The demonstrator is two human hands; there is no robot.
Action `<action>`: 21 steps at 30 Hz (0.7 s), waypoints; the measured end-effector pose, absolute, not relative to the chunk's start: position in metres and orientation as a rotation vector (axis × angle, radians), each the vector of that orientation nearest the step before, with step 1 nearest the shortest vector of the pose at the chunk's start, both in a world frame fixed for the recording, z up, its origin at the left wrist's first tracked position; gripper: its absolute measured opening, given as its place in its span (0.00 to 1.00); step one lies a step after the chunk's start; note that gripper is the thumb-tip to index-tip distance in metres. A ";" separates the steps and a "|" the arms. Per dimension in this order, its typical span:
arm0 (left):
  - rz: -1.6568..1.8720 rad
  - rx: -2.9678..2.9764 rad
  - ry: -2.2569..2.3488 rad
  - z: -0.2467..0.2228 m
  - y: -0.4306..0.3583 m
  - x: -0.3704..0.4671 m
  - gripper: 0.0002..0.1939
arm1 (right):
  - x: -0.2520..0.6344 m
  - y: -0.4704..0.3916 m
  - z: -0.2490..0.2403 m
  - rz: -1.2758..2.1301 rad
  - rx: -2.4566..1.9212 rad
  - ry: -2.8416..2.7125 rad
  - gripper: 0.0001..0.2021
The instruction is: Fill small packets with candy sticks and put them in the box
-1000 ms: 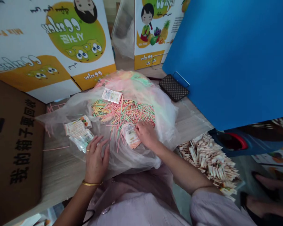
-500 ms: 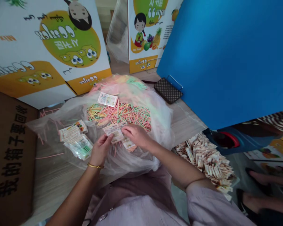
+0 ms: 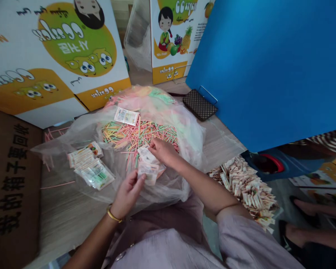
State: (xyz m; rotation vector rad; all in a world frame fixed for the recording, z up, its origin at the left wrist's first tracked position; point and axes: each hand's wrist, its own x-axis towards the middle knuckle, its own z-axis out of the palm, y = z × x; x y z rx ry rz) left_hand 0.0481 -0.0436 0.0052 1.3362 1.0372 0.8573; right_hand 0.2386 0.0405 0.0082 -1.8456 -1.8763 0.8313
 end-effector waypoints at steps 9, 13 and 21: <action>0.743 1.734 1.105 -0.021 -0.047 0.064 0.16 | 0.271 0.030 0.001 0.850 -1.858 -1.804 0.07; 0.716 1.685 1.161 -0.025 -0.042 0.063 0.19 | 0.312 0.056 0.023 0.426 -2.113 -1.721 0.08; 0.701 1.657 1.164 -0.017 -0.035 0.062 0.16 | 0.321 0.042 0.024 0.259 -2.329 -2.110 0.16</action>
